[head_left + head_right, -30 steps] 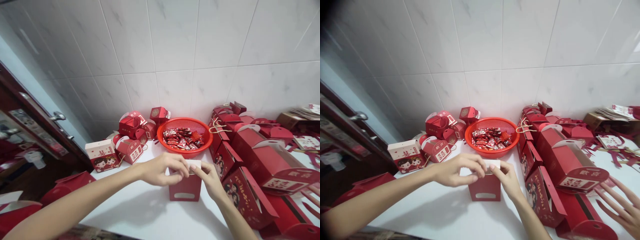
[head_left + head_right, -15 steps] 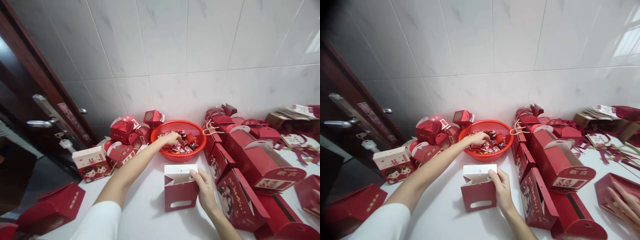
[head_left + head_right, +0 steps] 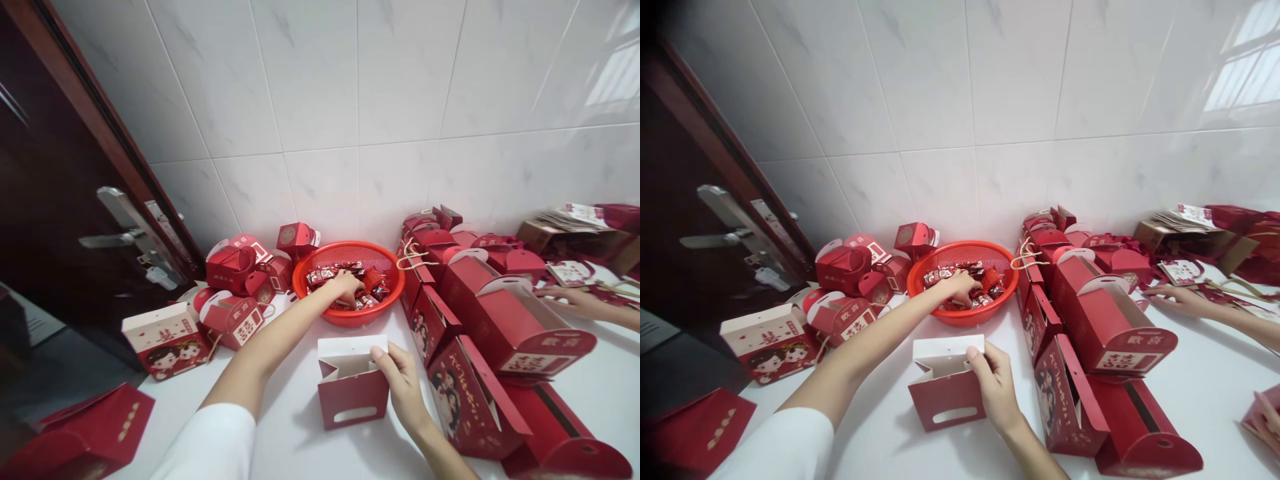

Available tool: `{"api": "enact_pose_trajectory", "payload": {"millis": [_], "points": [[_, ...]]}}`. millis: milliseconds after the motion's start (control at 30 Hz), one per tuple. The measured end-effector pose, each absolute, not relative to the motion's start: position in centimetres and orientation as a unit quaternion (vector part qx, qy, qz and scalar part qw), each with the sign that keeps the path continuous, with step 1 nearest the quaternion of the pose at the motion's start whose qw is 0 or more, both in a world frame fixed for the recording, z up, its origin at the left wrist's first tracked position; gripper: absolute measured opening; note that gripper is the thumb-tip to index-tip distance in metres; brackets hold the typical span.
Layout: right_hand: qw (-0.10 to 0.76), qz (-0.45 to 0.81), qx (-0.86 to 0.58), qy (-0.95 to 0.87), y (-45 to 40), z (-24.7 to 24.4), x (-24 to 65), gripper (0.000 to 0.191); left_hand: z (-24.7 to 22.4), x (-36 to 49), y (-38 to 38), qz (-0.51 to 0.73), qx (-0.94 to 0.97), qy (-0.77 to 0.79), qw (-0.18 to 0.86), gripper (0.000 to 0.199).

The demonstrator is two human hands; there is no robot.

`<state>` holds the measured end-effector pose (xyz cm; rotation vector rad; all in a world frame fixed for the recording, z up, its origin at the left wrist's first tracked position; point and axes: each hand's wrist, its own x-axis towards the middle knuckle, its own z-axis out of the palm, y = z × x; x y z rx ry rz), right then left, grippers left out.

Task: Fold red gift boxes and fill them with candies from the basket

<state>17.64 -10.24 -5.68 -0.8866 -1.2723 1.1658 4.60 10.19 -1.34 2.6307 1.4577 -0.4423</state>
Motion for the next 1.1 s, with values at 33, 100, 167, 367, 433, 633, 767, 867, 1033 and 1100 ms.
{"api": "enact_pose_trajectory", "payload": {"millis": [33,100,167,367,433,633,767,867,1033,1100], "points": [[0.564,0.494,-0.377,-0.544,-10.3,-5.7,17.7,0.048,-1.2,4.6,10.0,-0.144,0.866,0.476,0.051,0.064],[0.564,0.489,-0.378,-0.548,-10.3,-5.6,17.7,0.048,-1.0,4.4,9.6,-0.141,0.869,0.472,0.054,0.049],[0.565,0.486,-0.378,-0.549,-10.2,-5.5,17.7,0.048,-0.6,3.9,9.3,-0.133,0.87,0.471,0.057,0.037],[0.56,0.49,-0.374,-0.554,-10.2,-5.7,17.7,0.047,0.1,1.9,8.7,-0.121,0.858,0.495,0.058,0.033],[0.557,0.494,-0.371,-0.554,-10.2,-5.8,17.7,0.047,0.0,1.8,8.4,-0.121,0.852,0.507,0.059,0.034],[0.561,0.487,-0.374,-0.555,-10.2,-5.9,17.7,0.048,-0.6,2.7,8.4,-0.073,0.83,0.549,0.07,0.025],[0.563,0.483,-0.383,-0.551,-10.1,-5.9,17.8,0.048,0.0,2.2,9.3,0.015,0.808,0.582,0.086,0.019],[0.56,0.479,-0.376,-0.562,-10.1,-5.8,17.7,0.048,0.5,1.8,9.9,0.071,0.801,0.583,0.112,0.026],[0.568,0.464,-0.368,-0.571,-10.2,-5.7,17.5,0.05,-0.3,3.1,10.0,0.054,0.815,0.547,0.185,0.022],[0.565,0.468,-0.371,-0.569,-10.2,-5.6,17.5,0.049,-1.0,3.9,10.0,0.015,0.818,0.534,0.212,0.019]]}}
